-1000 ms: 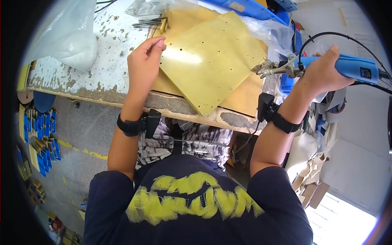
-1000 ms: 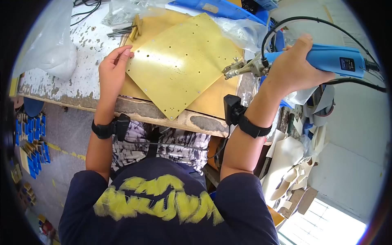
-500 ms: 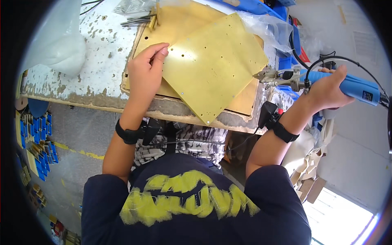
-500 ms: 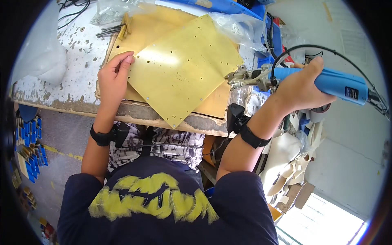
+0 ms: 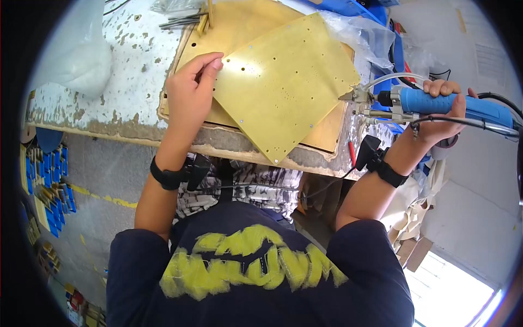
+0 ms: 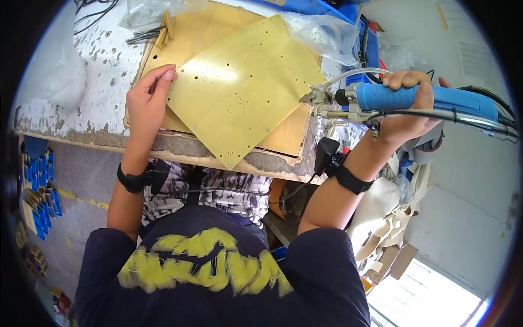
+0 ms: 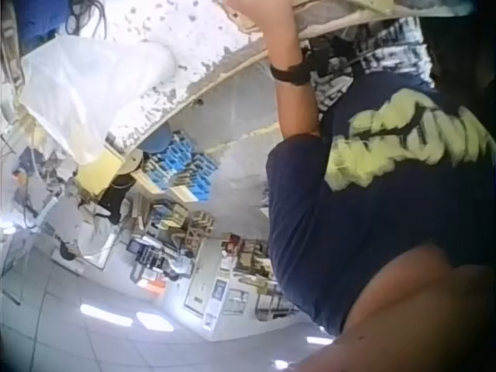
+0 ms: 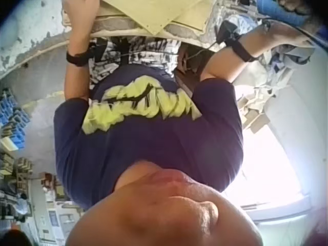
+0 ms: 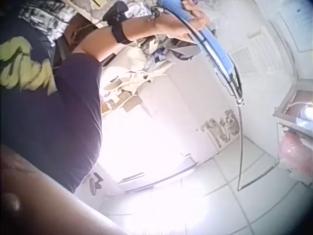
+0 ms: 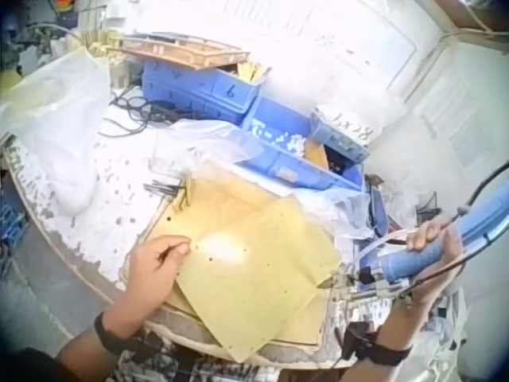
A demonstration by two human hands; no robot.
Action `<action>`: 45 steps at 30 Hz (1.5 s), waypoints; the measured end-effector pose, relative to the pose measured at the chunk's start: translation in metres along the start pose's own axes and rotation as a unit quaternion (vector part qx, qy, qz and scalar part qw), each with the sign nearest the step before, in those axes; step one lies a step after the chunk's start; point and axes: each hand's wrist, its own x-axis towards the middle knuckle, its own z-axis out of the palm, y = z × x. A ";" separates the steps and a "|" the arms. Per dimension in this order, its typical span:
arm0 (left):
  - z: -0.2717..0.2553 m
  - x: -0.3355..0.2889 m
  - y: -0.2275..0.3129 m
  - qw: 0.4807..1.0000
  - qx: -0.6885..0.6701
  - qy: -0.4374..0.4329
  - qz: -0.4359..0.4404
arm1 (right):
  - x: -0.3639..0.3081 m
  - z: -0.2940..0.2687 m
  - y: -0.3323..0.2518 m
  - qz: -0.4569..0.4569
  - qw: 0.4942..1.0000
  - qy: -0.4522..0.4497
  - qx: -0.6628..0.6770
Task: The recorder is assembling yellow metal plates by aligning them and using a pneumatic riveting gun to secure components.
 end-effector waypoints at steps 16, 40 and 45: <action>-0.001 0.000 -0.007 1.000 0.001 -0.006 0.001 | 0.007 0.023 0.003 -0.025 0.965 0.166 -0.201; 0.093 0.015 0.087 0.923 0.089 -0.335 0.168 | 0.017 0.049 -0.049 -0.028 0.946 0.281 -0.158; 0.119 0.015 0.096 0.893 0.085 -0.408 0.169 | 0.014 0.036 -0.061 -0.031 0.959 0.245 -0.139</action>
